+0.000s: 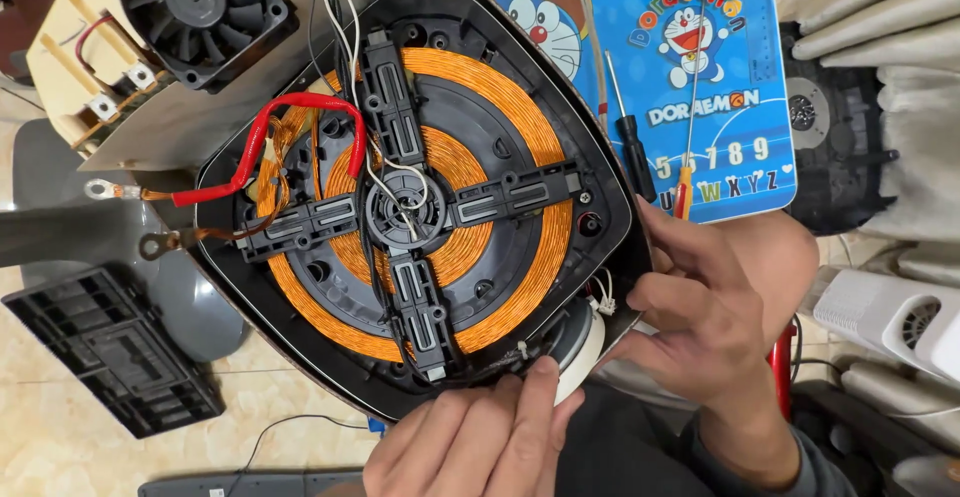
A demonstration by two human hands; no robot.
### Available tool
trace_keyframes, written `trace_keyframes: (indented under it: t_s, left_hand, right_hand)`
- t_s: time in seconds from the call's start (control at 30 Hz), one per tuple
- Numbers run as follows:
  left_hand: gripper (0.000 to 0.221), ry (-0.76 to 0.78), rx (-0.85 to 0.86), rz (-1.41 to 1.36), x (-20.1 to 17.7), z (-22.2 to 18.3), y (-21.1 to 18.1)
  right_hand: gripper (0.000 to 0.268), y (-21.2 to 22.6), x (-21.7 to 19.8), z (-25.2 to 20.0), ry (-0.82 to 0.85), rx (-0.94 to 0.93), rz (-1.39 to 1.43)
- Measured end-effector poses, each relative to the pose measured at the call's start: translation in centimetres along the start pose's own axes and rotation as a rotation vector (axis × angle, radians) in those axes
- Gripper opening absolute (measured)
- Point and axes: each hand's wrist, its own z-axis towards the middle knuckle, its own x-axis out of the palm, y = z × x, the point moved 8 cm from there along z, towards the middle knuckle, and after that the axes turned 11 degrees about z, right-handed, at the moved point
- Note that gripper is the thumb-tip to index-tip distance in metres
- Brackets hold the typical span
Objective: Connecting electrical wires and reassembling the internal components of a rice cooker.
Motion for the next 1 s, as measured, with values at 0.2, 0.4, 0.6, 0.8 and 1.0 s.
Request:
trace_keyframes:
  t_s: [0.2, 0.4, 0.6, 0.8, 1.0]
  left_hand:
    - [0.023, -0.101, -0.002, -0.033, -0.1, -0.7, 0.1]
    - [0.025, -0.157, 0.003, -0.048, -0.6, 0.3, 0.1]
    - [0.018, -0.236, 0.148, 0.056, -1.6, 2.2, -2.2]
    - [0.021, -0.15, 0.074, 0.028, -2.0, 1.9, -2.3]
    - [0.015, -0.218, 0.188, 0.129, -4.2, 2.2, -4.8]
  right_hand:
    - [0.055, 0.0, 0.0, -0.1, -0.01, -0.017, -0.053]
    - [0.052, 0.0, 0.2, -0.4, 0.001, 0.0, -0.056]
    - [0.034, 1.0, 0.7, -0.3, -0.036, -0.015, -0.132]
    - [0.033, 0.4, 0.5, -0.5, -0.064, -0.036, -0.024]
    - [0.048, 1.8, 0.4, 0.4, -0.027, -0.079, -0.012]
